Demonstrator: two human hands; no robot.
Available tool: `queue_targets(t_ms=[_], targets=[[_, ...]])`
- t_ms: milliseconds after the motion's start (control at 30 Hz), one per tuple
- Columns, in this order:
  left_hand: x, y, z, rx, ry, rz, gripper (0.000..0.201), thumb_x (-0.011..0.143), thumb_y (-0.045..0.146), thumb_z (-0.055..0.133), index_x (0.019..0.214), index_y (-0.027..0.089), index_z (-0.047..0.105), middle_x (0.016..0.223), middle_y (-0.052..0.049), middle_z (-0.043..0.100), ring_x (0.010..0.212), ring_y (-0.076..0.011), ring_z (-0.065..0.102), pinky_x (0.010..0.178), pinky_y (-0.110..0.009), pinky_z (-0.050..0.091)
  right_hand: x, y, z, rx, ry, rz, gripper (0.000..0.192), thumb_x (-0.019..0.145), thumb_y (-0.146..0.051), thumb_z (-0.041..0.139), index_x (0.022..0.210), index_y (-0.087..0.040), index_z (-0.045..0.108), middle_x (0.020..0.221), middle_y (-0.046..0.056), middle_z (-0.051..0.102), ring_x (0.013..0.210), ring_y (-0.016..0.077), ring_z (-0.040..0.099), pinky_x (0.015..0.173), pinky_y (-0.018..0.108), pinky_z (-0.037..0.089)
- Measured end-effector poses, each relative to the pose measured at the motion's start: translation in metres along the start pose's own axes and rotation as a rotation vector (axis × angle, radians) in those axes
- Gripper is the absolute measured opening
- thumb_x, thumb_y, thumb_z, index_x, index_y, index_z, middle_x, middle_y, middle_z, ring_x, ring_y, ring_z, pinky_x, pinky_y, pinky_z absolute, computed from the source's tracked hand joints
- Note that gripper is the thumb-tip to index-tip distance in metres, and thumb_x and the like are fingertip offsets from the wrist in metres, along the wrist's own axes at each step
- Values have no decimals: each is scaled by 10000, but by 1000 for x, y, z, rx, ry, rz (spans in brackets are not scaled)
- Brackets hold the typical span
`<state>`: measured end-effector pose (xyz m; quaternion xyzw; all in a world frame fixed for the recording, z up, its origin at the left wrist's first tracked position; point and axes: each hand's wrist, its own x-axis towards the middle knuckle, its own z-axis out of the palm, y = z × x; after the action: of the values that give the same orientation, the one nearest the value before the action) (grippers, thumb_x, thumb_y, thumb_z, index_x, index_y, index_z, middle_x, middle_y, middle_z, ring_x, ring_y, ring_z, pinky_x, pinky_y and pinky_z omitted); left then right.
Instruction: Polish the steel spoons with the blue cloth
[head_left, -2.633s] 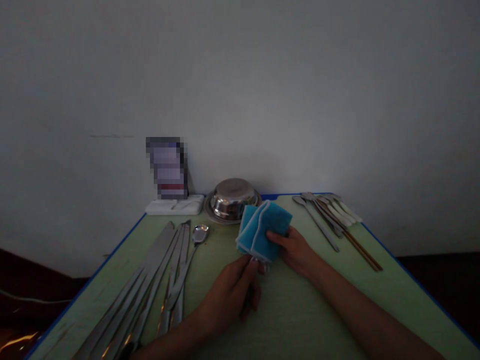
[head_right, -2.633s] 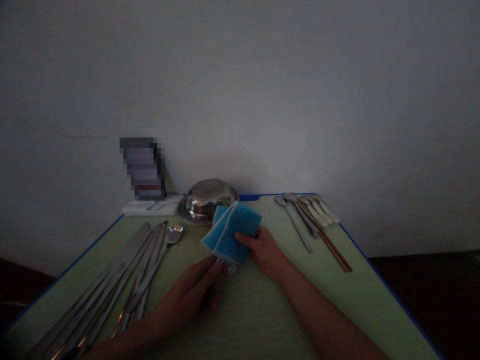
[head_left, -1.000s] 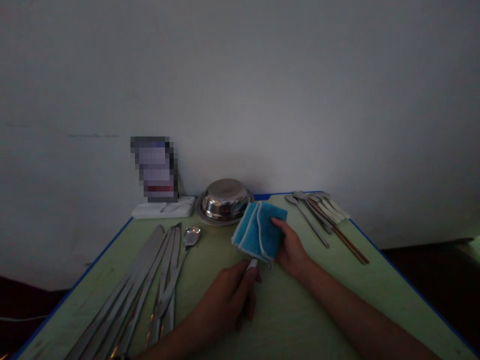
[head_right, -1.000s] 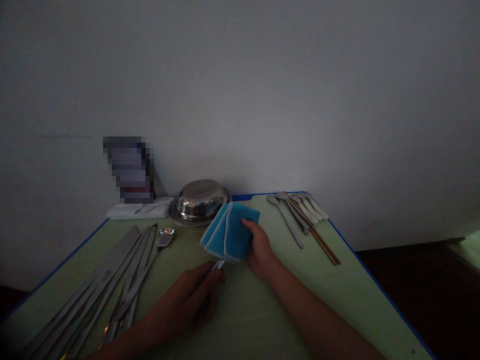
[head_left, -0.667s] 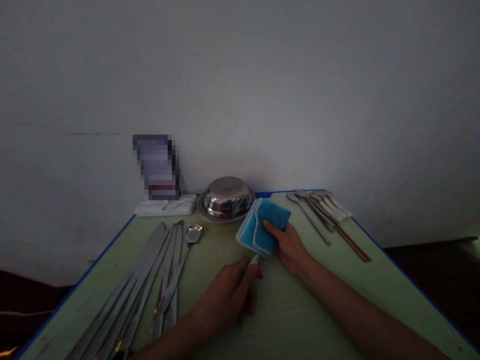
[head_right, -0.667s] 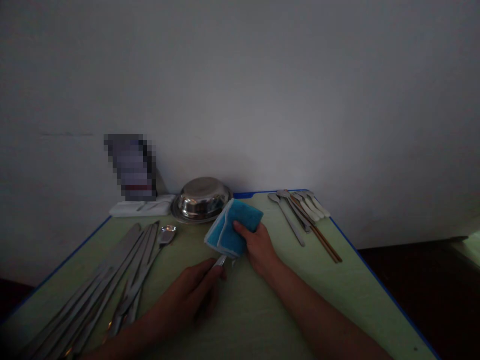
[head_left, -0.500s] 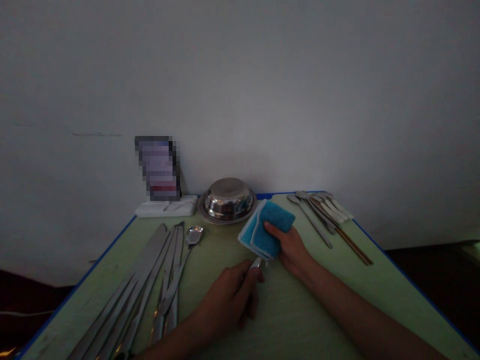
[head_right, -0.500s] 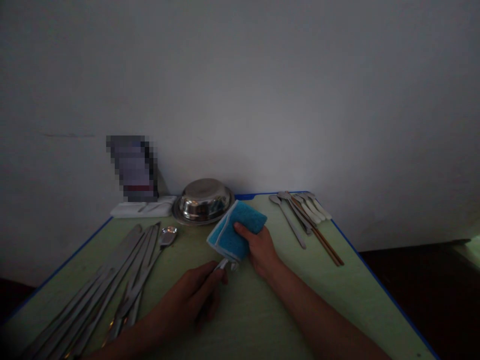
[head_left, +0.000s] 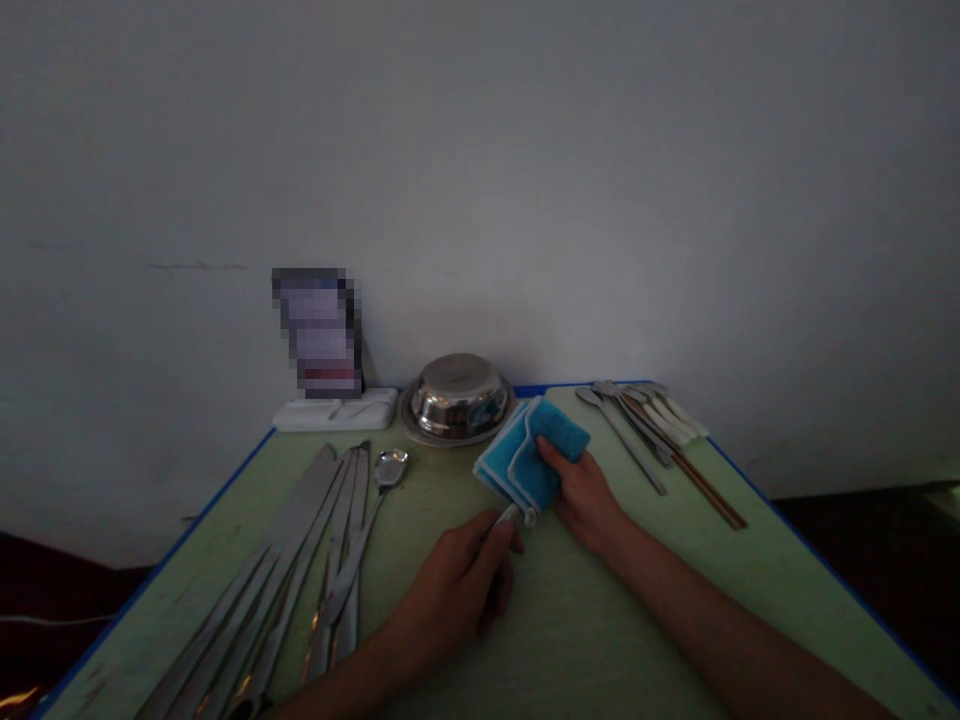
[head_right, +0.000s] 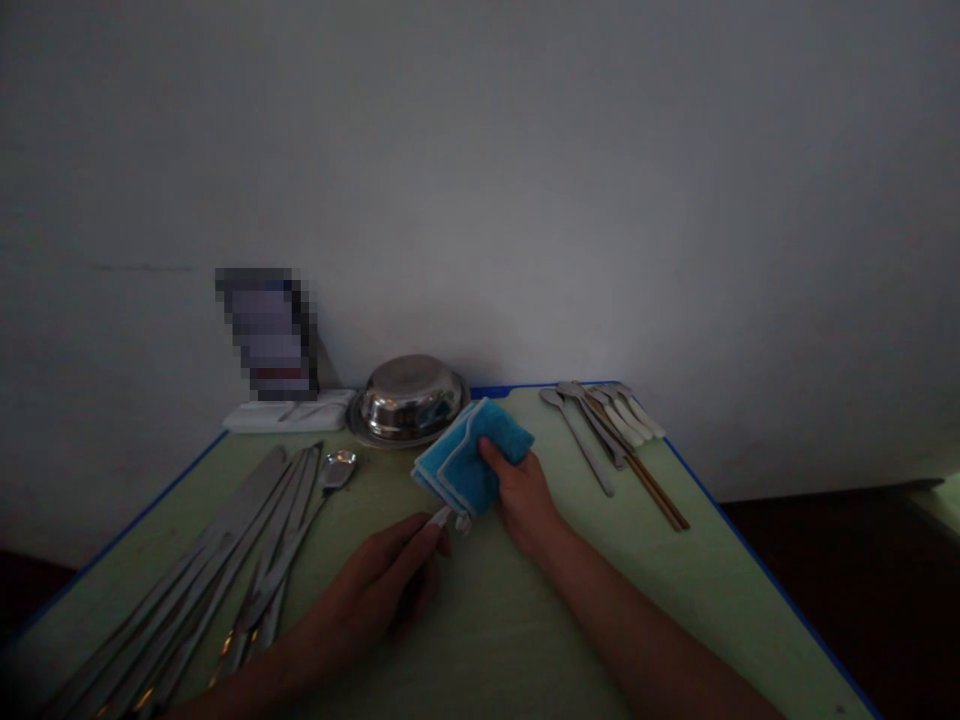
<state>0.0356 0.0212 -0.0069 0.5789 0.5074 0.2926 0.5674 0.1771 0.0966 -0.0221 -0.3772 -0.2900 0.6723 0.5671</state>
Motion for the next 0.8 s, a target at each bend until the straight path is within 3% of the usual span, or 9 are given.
queue_targets(t_ms=[400, 533, 667, 800], targets=[[1, 4, -2, 38, 2, 8, 349, 876, 467, 257, 843, 175, 445, 499, 62, 432, 369, -73, 374, 361, -178, 316, 0, 2, 1, -49, 24, -1, 261, 681, -368, 642, 881, -202, 621, 846, 21, 701, 800, 197, 637, 738, 351, 493], [-1, 8, -1, 227, 6, 24, 330, 885, 425, 242, 828, 182, 457, 500, 45, 443, 416, -103, 415, 434, -213, 355, 1, 5, -2, -100, 10, -50, 257, 675, -375, 647, 856, -193, 635, 813, 22, 701, 788, 197, 635, 731, 340, 489], [-5, 10, 1, 488, 61, 82, 253, 880, 315, 279, 856, 174, 488, 722, -35, 565, 655, -156, 530, 636, -266, 385, 6, 4, -8, -174, 44, -145, 269, 680, -399, 636, 853, -193, 639, 800, 10, 696, 767, 185, 627, 734, 322, 478], [-6, 10, 1, 484, 25, 104, 268, 889, 311, 246, 868, 172, 474, 683, -12, 529, 609, -142, 499, 598, -251, 365, 9, 5, -13, -254, 80, -210, 308, 691, -448, 601, 836, -179, 642, 755, 12, 690, 727, 185, 616, 684, 303, 474]])
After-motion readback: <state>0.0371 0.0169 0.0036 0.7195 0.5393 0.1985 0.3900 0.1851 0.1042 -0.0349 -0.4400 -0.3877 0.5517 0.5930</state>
